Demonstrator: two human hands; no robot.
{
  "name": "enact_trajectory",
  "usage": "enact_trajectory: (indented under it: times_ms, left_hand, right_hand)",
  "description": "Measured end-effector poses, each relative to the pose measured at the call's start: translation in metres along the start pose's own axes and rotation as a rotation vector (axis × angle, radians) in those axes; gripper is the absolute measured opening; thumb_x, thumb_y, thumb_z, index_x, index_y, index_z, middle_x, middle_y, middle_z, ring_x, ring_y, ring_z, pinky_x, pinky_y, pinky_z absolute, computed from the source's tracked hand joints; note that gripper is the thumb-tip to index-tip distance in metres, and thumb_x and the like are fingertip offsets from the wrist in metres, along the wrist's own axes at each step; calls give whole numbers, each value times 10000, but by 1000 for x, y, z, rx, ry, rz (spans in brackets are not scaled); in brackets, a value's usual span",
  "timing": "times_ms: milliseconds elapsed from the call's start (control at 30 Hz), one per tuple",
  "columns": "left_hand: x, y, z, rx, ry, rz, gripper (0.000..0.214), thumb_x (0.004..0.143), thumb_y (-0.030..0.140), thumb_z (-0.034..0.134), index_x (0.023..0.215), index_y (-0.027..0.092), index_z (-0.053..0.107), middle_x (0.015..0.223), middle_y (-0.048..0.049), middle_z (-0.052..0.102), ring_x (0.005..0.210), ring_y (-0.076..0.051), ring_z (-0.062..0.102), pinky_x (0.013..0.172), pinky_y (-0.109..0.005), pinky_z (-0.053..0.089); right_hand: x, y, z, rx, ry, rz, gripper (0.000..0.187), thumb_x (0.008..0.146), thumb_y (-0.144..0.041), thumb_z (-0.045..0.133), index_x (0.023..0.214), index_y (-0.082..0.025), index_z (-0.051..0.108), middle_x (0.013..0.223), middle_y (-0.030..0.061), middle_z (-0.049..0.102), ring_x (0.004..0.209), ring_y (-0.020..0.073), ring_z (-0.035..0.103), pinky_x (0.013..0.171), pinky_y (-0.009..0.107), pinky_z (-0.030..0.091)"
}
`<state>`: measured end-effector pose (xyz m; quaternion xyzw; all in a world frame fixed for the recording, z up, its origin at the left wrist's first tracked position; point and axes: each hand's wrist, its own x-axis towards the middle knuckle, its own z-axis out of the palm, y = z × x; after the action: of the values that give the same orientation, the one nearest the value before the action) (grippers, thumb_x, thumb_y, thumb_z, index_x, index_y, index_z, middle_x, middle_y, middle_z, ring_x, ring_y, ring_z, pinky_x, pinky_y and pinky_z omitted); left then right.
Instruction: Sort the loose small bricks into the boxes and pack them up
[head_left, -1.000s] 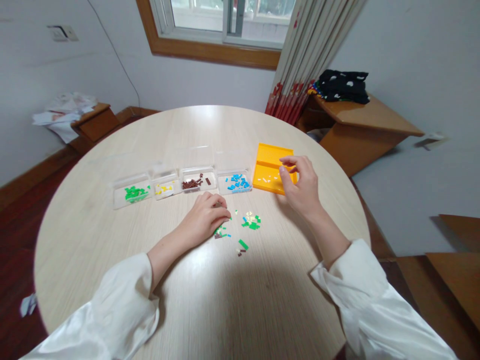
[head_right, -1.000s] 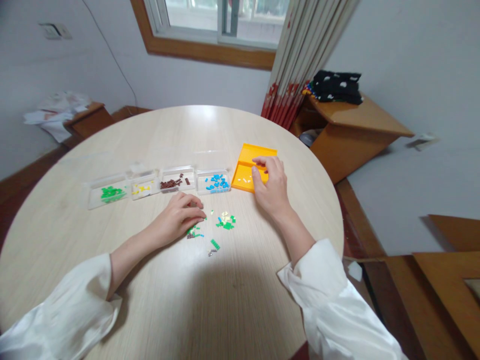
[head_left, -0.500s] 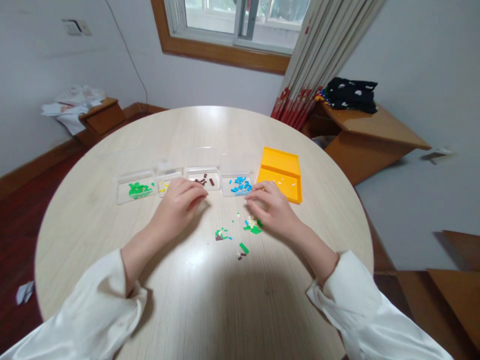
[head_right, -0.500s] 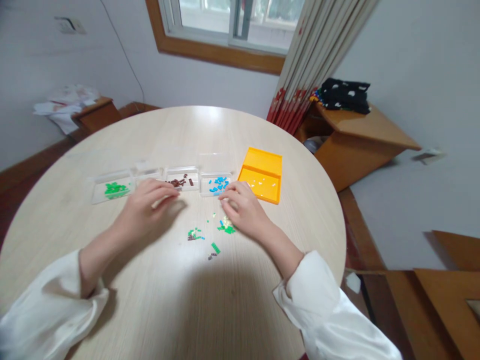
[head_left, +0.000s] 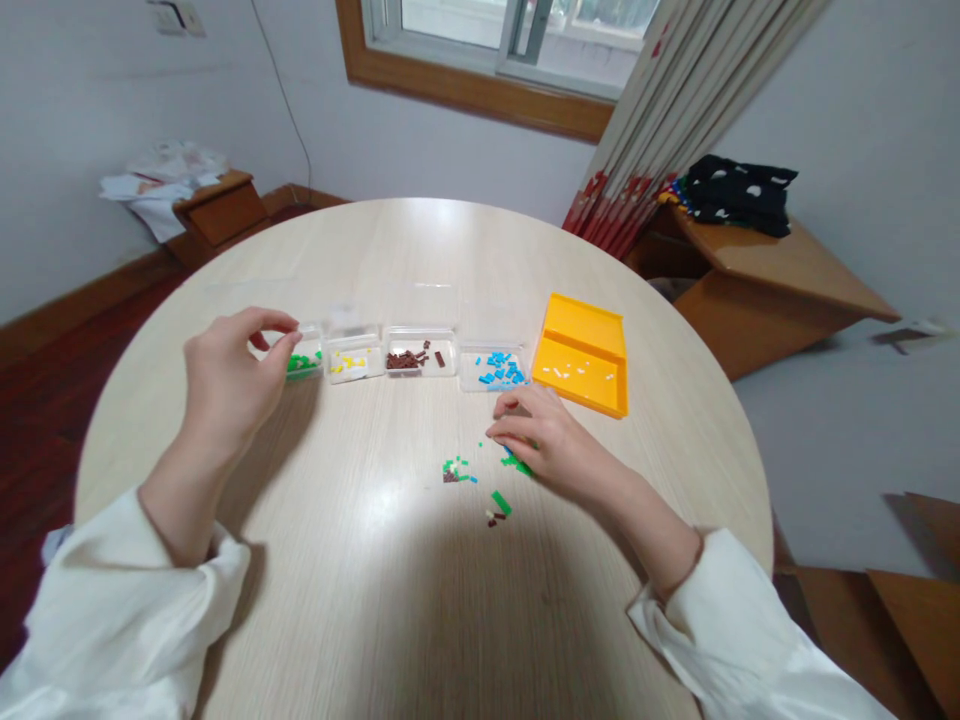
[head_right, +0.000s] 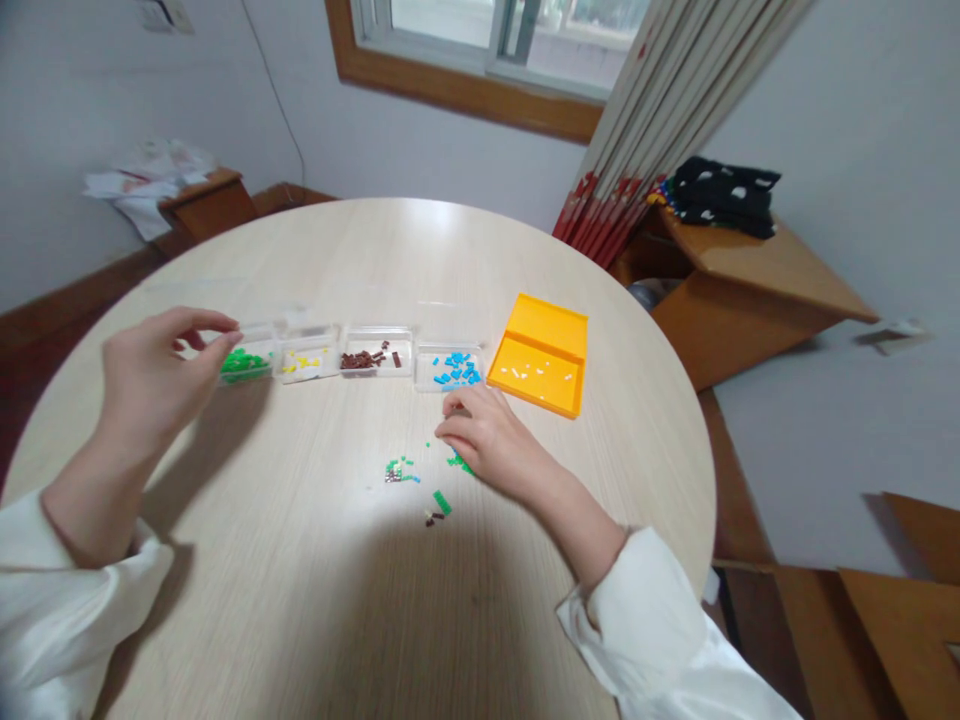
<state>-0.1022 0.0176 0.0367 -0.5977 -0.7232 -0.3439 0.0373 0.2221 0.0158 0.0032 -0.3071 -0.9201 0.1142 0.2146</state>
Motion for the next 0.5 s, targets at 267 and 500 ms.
enact_trajectory:
  times_ms: [267,500]
  left_hand:
    - [-1,1,-2,79,-125,-107,220,780,235,516,893,152,687,797,-23,671,687,-139,534,705,-257,386]
    - [-3,2,-1,125,-88,-114,311,803,309,465,924,137,694,782,-66,636,724,-177,511,741,-301,381]
  right_hand:
    - [1,-3,-2,1,-33,61,160,885,-164,521,804,-190,657,943,84,596,906,202,536,796,364,446]
    - [2,-5,-2,3,-73,97,119,891,-164,508,819,-189,598,935,83,586,894,206,530,797,364,444]
